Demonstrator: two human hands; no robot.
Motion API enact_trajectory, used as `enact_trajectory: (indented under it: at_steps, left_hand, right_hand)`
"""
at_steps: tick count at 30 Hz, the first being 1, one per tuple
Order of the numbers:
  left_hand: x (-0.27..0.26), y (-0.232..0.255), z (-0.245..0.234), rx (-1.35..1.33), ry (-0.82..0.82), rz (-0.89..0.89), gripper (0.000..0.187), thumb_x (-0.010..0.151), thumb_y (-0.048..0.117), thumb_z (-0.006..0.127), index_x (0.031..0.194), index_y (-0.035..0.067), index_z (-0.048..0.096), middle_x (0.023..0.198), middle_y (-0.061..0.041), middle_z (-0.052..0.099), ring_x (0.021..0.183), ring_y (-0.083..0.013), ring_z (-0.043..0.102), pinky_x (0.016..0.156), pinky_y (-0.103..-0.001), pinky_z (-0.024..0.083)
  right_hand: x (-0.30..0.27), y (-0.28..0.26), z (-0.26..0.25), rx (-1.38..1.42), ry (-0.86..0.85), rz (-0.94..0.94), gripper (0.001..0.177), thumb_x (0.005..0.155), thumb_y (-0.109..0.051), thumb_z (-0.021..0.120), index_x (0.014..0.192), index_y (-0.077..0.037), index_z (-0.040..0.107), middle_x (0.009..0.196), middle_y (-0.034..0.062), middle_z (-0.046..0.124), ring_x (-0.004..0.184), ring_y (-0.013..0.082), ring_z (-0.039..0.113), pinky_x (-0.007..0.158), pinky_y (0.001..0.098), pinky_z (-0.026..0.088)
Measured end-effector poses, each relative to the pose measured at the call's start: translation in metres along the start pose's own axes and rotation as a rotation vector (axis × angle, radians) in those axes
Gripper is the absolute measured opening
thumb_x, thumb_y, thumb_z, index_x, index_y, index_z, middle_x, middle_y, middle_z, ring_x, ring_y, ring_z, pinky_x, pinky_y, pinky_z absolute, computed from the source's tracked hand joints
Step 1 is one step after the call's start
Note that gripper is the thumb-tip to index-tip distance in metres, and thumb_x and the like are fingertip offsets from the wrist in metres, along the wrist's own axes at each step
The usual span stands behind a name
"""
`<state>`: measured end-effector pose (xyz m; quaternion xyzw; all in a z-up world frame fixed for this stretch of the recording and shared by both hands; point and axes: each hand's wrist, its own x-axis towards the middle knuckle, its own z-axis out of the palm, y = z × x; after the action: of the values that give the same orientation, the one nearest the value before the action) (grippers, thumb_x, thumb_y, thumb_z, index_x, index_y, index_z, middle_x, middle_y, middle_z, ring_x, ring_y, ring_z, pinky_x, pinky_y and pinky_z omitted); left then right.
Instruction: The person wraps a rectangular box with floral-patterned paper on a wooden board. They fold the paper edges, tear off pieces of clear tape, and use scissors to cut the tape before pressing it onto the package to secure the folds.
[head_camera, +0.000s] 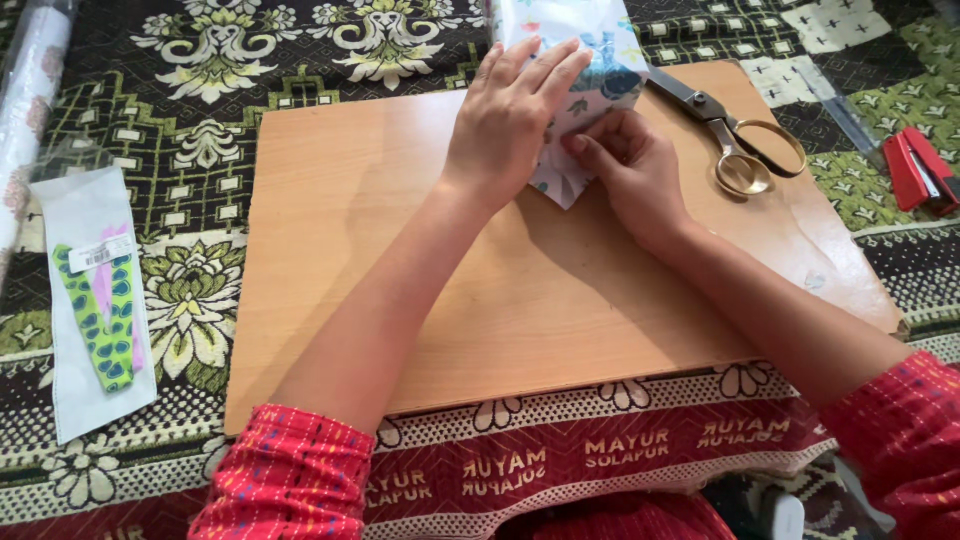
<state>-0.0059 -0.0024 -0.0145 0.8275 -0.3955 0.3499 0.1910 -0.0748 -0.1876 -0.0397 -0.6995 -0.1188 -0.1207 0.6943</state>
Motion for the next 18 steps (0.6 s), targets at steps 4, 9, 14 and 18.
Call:
enact_trajectory:
  at_steps: [4,9,14,18]
  left_hand:
    - [0.002,-0.004,-0.006,0.037,-0.085,0.02,0.073,0.09,-0.001,0.067,0.157,0.018,0.043,0.159,-0.001,0.047,0.147,-0.029,0.042,0.125,-0.048,0.029]
    - [0.004,-0.003,-0.015,-0.002,-0.166,0.009,0.085,0.081,0.007,0.076,0.157,0.017,0.04,0.16,-0.003,0.044,0.148,-0.03,0.038,0.124,-0.049,0.028]
    - [0.004,0.004,-0.018,-0.095,-0.126,-0.011,0.093,0.077,0.027,0.091,0.155,0.016,0.041,0.158,-0.003,0.044,0.147,-0.0322,0.036,0.126,-0.051,0.026]
    - [0.002,0.007,-0.015,-0.085,-0.095,-0.029,0.093,0.076,0.031,0.091,0.153,0.017,0.042,0.157,-0.002,0.045,0.148,-0.0321,0.037,0.126,-0.052,0.026]
  right_hand:
    - [0.002,0.002,-0.001,0.014,0.037,0.054,0.013,0.103,-0.01,0.069,0.106,-0.001,0.06,0.101,0.0054,0.073,0.093,0.0089,0.069,0.083,0.0241,0.057]
    - [0.003,0.003,0.0,-0.016,0.03,0.085,0.014,0.103,-0.011,0.067,0.107,-0.001,0.059,0.103,0.0064,0.074,0.095,0.009,0.07,0.084,0.0245,0.058]
    - [0.004,0.006,-0.001,0.021,0.016,0.07,0.013,0.104,-0.011,0.066,0.108,0.0,0.059,0.105,0.0076,0.074,0.096,0.0097,0.07,0.085,0.0253,0.059]
    - [0.005,0.01,-0.001,-0.012,0.03,0.061,0.013,0.106,-0.01,0.065,0.108,0.001,0.059,0.104,0.0082,0.073,0.094,0.0097,0.069,0.084,0.0253,0.058]
